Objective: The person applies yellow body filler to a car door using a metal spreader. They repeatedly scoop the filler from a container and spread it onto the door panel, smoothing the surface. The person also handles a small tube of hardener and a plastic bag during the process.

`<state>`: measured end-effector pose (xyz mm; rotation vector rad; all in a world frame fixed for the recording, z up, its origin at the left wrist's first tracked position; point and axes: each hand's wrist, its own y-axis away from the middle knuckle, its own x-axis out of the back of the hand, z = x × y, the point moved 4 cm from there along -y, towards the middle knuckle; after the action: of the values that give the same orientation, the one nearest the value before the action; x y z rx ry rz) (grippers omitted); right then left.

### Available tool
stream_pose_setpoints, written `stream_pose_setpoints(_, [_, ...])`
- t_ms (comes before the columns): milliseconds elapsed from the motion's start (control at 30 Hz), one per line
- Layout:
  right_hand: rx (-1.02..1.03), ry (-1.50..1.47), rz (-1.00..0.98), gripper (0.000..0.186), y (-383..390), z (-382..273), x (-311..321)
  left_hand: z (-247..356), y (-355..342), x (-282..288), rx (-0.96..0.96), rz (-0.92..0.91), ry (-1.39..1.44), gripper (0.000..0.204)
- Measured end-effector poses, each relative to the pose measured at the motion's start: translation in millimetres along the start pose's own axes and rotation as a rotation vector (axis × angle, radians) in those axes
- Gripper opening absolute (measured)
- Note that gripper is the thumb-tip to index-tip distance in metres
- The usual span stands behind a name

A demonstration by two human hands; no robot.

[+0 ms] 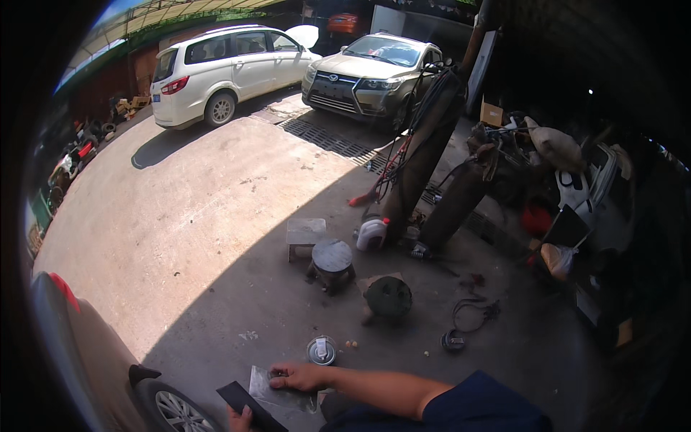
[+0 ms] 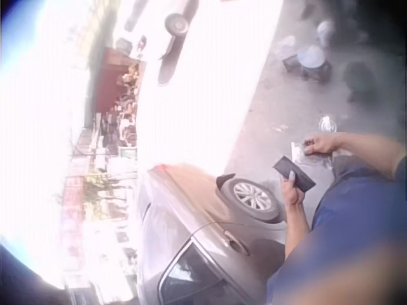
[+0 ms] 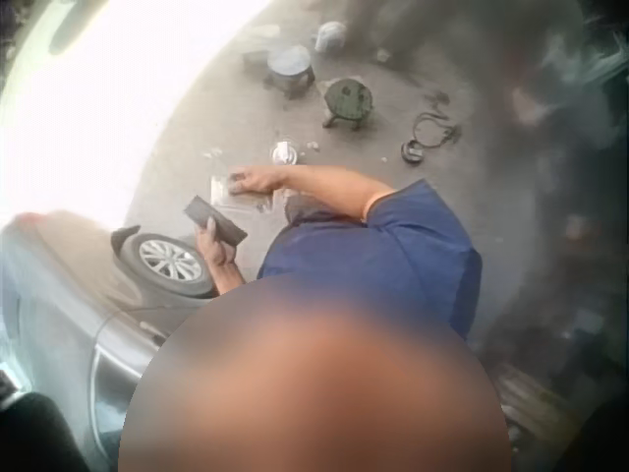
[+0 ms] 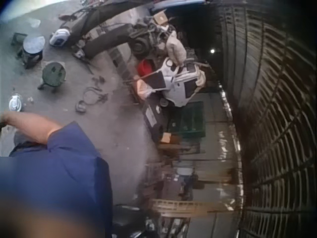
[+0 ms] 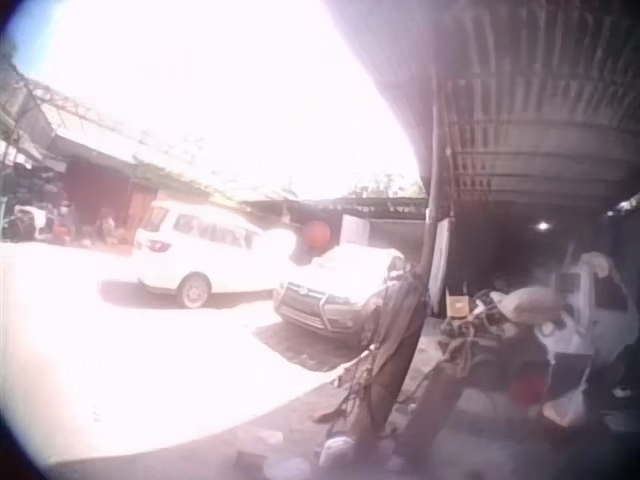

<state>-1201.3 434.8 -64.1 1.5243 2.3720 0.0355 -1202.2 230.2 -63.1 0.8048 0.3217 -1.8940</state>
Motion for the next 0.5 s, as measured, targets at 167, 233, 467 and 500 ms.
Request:
stream_pose_setpoints(167, [-0.029, 0.251, 0.164, 0.047, -50, -30, 48, 72, -70, -4, -0.138, 0.323, -0.231, 0.040])
stream_pose_setpoints(233, [0.182, 0.485, 0.221, 0.049, -59, -52, 45, 77, -98, 6, -0.204, 0.367, -0.270, 0.039])
stream_pose_setpoints(467, [0.207, 0.113, 0.538, 0.039, -124, -63, 100, 71, -197, 5, -0.213, -0.137, -0.898, 0.034])
stream_pose_setpoints(500, [0.197, 0.078, 0.607, 0.038, -133, -69, 113, 75, -212, 5, -0.092, -0.177, -0.970, 0.032])
